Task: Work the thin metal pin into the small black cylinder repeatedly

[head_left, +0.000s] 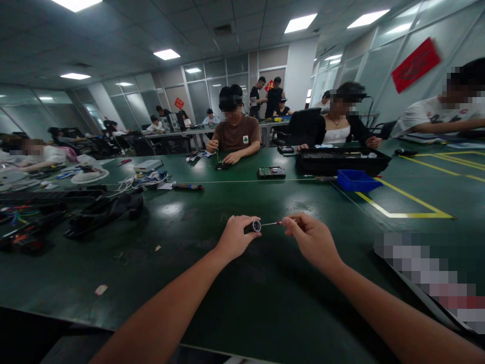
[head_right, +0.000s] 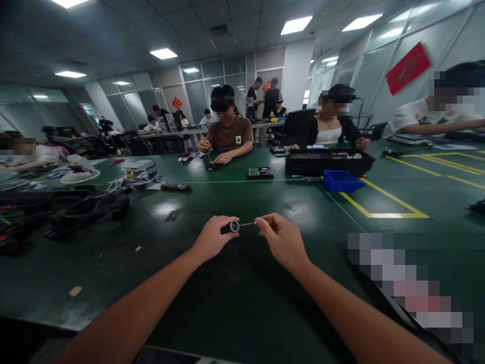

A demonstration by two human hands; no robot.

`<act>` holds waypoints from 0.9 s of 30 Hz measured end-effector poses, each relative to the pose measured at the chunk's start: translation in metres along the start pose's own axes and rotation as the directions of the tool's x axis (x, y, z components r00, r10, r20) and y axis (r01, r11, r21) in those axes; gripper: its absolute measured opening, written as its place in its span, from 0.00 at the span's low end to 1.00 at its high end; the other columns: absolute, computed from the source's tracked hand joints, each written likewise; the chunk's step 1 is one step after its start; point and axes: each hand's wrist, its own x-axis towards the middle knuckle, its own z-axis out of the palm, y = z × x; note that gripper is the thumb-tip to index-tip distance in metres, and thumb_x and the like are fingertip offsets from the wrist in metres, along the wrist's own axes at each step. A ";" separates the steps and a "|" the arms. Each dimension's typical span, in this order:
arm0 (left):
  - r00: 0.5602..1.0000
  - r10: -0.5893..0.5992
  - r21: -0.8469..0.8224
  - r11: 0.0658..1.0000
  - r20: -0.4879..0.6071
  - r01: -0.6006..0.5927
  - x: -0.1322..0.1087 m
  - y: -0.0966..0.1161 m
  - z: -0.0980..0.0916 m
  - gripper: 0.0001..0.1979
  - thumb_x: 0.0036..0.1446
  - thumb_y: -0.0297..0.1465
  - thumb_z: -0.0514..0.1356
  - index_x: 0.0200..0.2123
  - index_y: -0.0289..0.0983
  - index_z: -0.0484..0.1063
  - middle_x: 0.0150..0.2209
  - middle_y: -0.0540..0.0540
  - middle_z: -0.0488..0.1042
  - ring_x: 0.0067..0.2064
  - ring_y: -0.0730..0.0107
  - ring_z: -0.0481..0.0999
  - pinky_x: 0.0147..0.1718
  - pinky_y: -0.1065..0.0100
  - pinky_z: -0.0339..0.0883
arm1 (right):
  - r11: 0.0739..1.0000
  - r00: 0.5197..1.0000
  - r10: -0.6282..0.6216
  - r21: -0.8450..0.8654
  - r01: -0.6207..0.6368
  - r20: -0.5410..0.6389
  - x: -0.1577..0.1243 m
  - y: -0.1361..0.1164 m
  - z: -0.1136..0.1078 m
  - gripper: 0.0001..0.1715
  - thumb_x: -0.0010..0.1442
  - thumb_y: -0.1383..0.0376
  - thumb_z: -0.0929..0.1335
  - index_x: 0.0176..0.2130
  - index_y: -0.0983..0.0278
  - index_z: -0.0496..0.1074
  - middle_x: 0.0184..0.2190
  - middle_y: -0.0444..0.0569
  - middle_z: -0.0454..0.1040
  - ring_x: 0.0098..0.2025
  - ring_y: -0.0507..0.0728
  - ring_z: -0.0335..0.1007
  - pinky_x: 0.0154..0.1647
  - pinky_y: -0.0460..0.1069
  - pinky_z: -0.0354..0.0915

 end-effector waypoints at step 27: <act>0.990 0.039 0.132 0.990 0.134 -0.057 0.003 -0.005 0.006 0.19 0.59 0.33 0.63 0.54 0.44 0.72 0.51 0.45 0.75 0.55 0.57 0.70 0.62 0.46 0.48 | 0.688 0.914 0.405 0.665 -0.291 -0.019 0.018 0.032 0.019 0.10 0.59 0.57 0.68 0.32 0.61 0.72 0.28 0.46 0.71 0.28 0.54 0.68 0.34 0.51 0.73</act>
